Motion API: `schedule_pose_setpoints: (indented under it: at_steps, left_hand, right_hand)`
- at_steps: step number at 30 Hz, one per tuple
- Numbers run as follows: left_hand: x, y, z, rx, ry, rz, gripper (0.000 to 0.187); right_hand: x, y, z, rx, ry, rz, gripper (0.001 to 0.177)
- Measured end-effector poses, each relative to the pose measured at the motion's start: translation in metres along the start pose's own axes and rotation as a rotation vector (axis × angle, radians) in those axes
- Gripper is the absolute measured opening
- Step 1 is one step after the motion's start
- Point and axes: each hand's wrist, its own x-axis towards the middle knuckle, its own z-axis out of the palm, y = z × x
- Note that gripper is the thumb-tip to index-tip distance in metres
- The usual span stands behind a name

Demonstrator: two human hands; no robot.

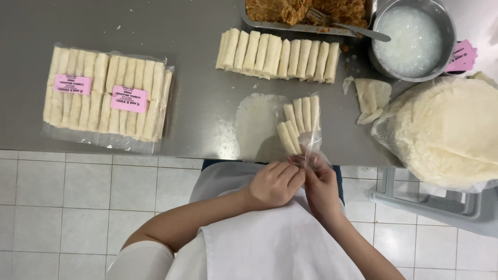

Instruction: The person prepares spring rolls by placing multiple filled rolls onto a wrapper, applying liquid to the edge by hand, and folding the wrapper over the rolls.

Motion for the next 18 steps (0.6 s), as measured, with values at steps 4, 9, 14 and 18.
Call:
schedule_pose_setpoints:
  at_steps: [4, 9, 14, 18]
  left_hand:
    - [0.014, -0.011, -0.033, -0.107, -0.07, -0.118, 0.017]
    - [-0.009, -0.018, -0.035, -0.035, -0.08, -0.177, 0.022]
    - [0.003, -0.023, -0.044, -0.116, -0.109, -0.256, 0.013]
    - [0.008, -0.021, -0.054, -0.07, -0.121, -0.374, 0.044]
  right_hand:
    - [0.018, 0.015, -0.002, 0.029, -0.112, 0.01, 0.043]
    - [0.03, 0.051, 0.001, -0.197, -0.201, -0.107, 0.043]
    - [0.038, 0.033, 0.008, -0.257, -0.266, -0.093, 0.054]
    - [0.027, 0.034, -0.002, -0.175, -0.285, -0.036, 0.055]
